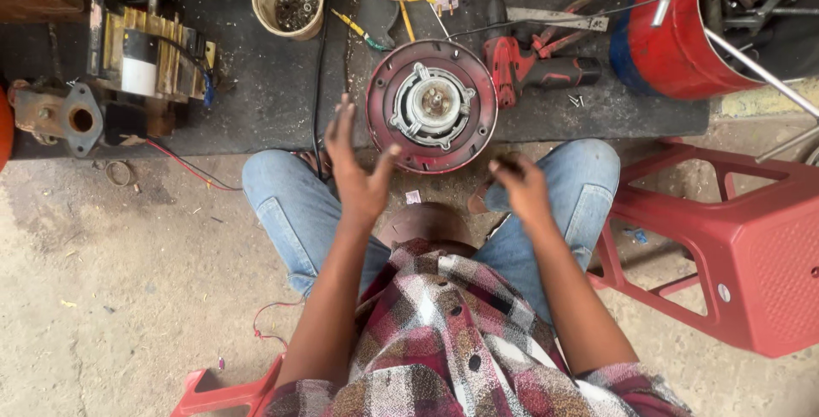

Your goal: The person assembles an electrical motor by placing a motor unit into a red cylindrical housing, then attaching a black circular cover. They use a cordless drill to fasten screws and secure the assembly.

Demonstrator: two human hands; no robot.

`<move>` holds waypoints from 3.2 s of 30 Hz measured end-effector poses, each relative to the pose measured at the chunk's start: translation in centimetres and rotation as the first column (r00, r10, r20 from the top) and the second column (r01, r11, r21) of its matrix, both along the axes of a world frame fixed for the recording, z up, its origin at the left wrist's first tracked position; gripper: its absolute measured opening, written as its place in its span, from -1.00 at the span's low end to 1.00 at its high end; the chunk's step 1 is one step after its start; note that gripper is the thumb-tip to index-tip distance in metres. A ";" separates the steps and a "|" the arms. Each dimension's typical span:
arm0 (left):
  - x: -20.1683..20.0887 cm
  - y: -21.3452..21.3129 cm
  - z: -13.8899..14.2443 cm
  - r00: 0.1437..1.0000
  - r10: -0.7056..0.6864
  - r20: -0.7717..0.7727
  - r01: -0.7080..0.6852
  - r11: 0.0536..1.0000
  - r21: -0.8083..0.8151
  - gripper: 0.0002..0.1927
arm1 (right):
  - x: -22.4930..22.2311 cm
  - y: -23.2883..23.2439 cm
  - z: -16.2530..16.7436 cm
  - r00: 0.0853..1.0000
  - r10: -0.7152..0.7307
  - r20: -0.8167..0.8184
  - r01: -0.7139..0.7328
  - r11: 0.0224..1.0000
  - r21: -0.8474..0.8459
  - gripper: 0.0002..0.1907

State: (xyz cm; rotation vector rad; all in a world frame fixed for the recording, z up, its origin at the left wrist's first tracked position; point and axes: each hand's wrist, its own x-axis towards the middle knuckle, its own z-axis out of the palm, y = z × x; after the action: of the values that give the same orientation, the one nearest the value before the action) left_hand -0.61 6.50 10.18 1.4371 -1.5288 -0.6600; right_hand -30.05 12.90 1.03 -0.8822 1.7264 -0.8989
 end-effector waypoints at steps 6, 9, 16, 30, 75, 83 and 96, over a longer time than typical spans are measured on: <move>4.1 -8.9 -2.2 0.976 0.097 0.196 -0.092 0.995 -0.032 -0.35 | 0.7 1.0 -3.6 0.875 0.377 -0.304 -0.350 0.926 0.141 -0.48; 6.4 -16.7 -2.9 0.919 0.023 0.393 -0.010 0.999 -0.036 -0.50 | 0.8 0.5 -3.7 0.849 0.426 -0.312 -0.397 0.904 0.156 -0.45; 8.5 -28.9 -5.9 0.637 -0.154 0.755 0.160 0.985 0.066 -0.58 | 0.7 -0.5 -3.3 0.831 0.439 -0.340 -0.408 0.898 0.162 -0.47; 13.6 -30.4 1.2 0.903 -0.008 0.430 0.194 0.900 -0.390 -0.66 | 0.4 0.2 -3.1 0.820 0.445 -0.360 -0.418 0.895 0.155 -0.45; 3.8 -9.3 8.5 -0.126 -0.328 -0.936 0.145 0.928 -0.344 -0.40 | 5.4 -8.2 22.7 0.781 0.418 0.464 0.052 0.697 -0.715 -0.13; 7.8 -2.6 1.8 -0.232 -0.125 -0.965 0.077 0.986 -0.147 -0.52 | 3.0 -4.9 18.7 0.868 0.091 0.489 0.184 0.855 -0.485 -0.42; 4.2 1.4 3.0 -0.115 0.124 -0.986 0.108 0.988 0.112 -0.35 | 4.3 -1.5 16.1 0.867 0.159 0.471 0.020 0.935 -0.353 -0.43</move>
State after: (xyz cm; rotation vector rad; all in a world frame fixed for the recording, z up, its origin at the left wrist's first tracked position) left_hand 3.59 7.93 13.20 0.4958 -0.1018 -1.4524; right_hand -25.72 11.41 17.17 -0.8397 1.0997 -1.2805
